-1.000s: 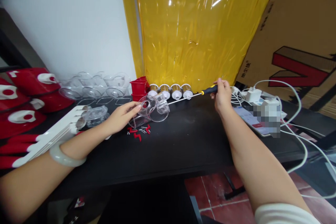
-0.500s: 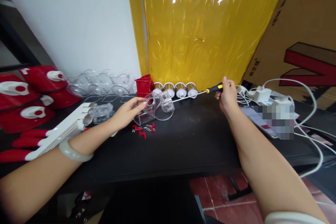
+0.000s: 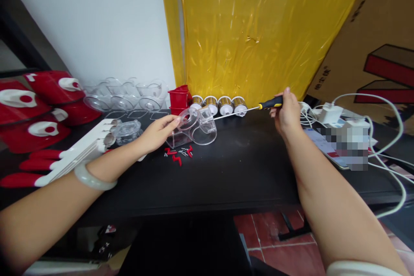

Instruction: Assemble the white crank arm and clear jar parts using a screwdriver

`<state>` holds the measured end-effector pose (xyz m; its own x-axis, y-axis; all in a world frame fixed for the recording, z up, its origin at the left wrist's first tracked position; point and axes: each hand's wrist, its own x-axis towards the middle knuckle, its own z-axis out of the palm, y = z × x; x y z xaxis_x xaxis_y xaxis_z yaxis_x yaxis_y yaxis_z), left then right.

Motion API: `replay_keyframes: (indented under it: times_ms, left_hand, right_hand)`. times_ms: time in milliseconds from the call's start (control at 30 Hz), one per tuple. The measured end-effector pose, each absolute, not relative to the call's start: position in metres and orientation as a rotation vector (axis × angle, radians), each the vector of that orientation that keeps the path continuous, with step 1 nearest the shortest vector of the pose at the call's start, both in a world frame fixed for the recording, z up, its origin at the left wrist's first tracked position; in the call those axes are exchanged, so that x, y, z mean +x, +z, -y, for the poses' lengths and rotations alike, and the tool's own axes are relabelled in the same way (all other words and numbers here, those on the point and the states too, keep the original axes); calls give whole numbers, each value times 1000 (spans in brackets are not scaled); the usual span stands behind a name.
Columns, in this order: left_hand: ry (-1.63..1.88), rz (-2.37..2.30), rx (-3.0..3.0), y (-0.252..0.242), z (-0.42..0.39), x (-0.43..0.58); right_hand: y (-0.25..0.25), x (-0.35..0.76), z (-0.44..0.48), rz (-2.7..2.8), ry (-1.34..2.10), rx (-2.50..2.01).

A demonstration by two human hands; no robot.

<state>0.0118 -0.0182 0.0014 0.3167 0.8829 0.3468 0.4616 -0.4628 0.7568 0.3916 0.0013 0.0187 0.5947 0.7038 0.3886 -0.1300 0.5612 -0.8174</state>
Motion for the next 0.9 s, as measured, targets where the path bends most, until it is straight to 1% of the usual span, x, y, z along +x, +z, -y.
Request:
replay_keyframes:
  times_ms: [200,500,667,733,900]
  left_hand:
    - [1057,-1194,1984,-4,12,12]
    - [1048,-1220,1936,-6,12,13]
    - [1034,-1224,1960,-7,11,12]
    - [1030,-1220,1970,-8,9,12]
    - [1022,-1236,1992,-9,8,11]
  right_hand:
    - [21,390,3,802,701,-753]
    - [18,391,-3,834,498,-834]
    - [21,393,3,850,683,-754]
    - [21,394,3,850,708,-757]
    - [20,392,-1,827,548,-795]
